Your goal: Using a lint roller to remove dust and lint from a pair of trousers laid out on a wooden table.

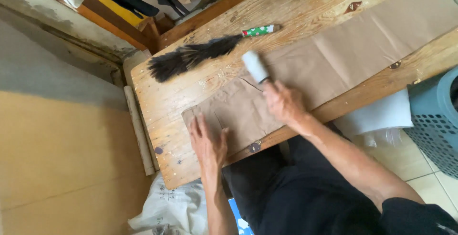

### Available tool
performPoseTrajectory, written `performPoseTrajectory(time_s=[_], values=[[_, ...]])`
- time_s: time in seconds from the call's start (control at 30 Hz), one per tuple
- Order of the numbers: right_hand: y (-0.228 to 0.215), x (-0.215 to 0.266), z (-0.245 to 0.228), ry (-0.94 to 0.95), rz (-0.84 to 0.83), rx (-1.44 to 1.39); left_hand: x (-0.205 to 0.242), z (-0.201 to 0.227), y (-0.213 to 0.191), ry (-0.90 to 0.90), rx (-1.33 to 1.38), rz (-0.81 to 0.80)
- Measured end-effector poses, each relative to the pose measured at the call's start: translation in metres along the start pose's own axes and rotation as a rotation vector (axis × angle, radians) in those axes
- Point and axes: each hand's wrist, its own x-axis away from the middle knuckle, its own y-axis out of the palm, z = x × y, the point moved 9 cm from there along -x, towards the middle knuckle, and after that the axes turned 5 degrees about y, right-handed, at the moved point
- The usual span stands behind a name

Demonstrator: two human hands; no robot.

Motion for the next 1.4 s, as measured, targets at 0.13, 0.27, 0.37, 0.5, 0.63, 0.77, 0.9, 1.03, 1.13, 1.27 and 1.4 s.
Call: performPoseTrajectory(time_s=[0.13, 0.27, 0.37, 0.5, 0.63, 0.77, 0.9, 1.03, 1.13, 1.27, 1.4], values=[[0.013, 0.012, -0.013, -0.155, 0.048, -0.001, -0.006, 0.035, 0.032, 0.185, -0.085, -0.158], [-0.005, 0.002, 0.086, -0.041, 0.167, 0.126, -0.01, 0.037, 0.039, 0.174, -0.173, -0.192], [-0.045, 0.0, 0.146, 0.109, 0.196, 0.204, -0.007, 0.029, 0.045, 0.163, -0.192, -0.185], [-0.06, 0.018, 0.115, 0.117, 0.172, 0.063, -0.007, 0.023, 0.051, 0.165, -0.216, -0.159], [0.001, 0.077, 0.019, -0.067, -0.022, -0.032, -0.009, 0.02, 0.053, 0.17, -0.208, -0.137], [-0.006, 0.072, 0.052, -0.022, 0.021, 0.049, -0.008, 0.021, 0.05, 0.157, -0.188, -0.136], [-0.066, 0.046, 0.147, 0.197, 0.136, 0.176, -0.008, 0.024, 0.048, 0.152, -0.174, -0.135], [-0.045, 0.053, 0.131, 0.207, 0.165, 0.293, -0.01, 0.017, 0.055, 0.162, -0.19, -0.13], [-0.02, 0.06, 0.054, 0.116, 0.106, 0.165, -0.01, 0.017, 0.056, 0.155, -0.199, -0.131], [0.0, 0.07, 0.011, -0.019, 0.017, -0.017, -0.009, 0.02, 0.051, 0.163, -0.195, -0.138], [-0.016, 0.048, 0.112, 0.129, 0.139, 0.128, -0.009, 0.021, 0.05, 0.152, -0.187, -0.15]])
